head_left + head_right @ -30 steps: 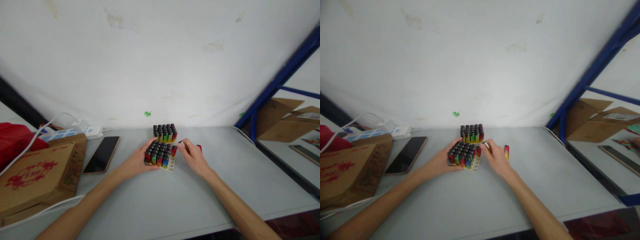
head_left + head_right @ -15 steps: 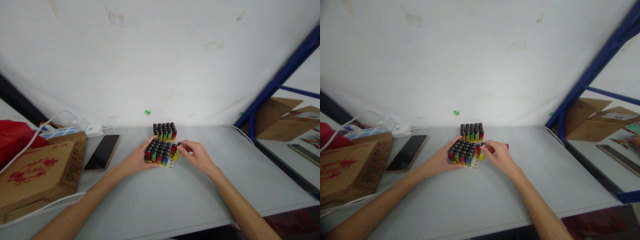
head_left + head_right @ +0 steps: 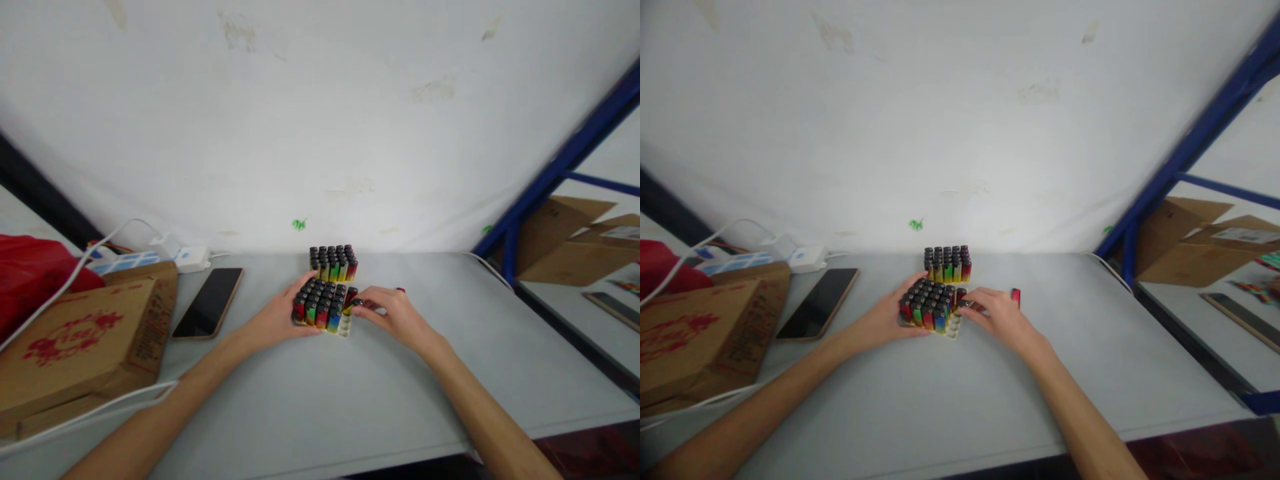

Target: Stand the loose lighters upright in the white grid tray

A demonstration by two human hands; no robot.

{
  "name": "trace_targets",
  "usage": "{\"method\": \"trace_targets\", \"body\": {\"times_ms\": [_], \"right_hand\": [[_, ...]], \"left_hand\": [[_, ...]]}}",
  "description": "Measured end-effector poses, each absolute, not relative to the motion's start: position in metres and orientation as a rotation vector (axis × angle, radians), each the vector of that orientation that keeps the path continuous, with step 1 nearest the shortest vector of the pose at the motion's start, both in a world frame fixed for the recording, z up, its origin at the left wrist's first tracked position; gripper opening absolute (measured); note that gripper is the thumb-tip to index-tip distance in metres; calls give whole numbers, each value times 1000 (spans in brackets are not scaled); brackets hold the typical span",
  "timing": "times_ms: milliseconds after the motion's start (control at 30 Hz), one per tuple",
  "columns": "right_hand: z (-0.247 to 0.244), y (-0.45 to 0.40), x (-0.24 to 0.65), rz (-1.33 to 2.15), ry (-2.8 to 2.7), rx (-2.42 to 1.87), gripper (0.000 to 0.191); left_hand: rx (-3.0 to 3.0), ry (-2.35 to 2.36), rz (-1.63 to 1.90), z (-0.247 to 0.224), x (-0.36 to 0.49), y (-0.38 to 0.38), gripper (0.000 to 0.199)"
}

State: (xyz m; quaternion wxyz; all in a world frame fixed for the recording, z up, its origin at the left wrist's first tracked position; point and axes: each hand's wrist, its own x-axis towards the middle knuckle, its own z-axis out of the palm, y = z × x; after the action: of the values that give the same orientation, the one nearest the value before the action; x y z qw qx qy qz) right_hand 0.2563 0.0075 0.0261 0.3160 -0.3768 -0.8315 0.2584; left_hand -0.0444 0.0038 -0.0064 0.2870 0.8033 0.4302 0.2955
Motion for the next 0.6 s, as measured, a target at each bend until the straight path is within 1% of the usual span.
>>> {"method": "trace_targets", "body": {"times_ms": [133, 233, 367, 467, 533, 600], "right_hand": [[29, 9, 260, 672, -2239, -976, 47], [22, 11, 258, 591, -2260, -1043, 47], [11, 12, 252, 489, -2274, -1251, 56], [16, 15, 259, 518, -2295, -1220, 58], [23, 19, 273, 441, -2216, -1266, 60], [28, 27, 291, 292, -2063, -1411, 59]], "left_hand": [[2151, 1147, 785, -8, -45, 4, 115], [2152, 1160, 795, -8, -45, 4, 115], [2150, 1152, 797, -8, -45, 4, 116], [2166, 1153, 803, -7, -45, 5, 113], [2168, 1154, 800, -7, -45, 5, 111], [2162, 1154, 794, -7, -45, 5, 111]]}}
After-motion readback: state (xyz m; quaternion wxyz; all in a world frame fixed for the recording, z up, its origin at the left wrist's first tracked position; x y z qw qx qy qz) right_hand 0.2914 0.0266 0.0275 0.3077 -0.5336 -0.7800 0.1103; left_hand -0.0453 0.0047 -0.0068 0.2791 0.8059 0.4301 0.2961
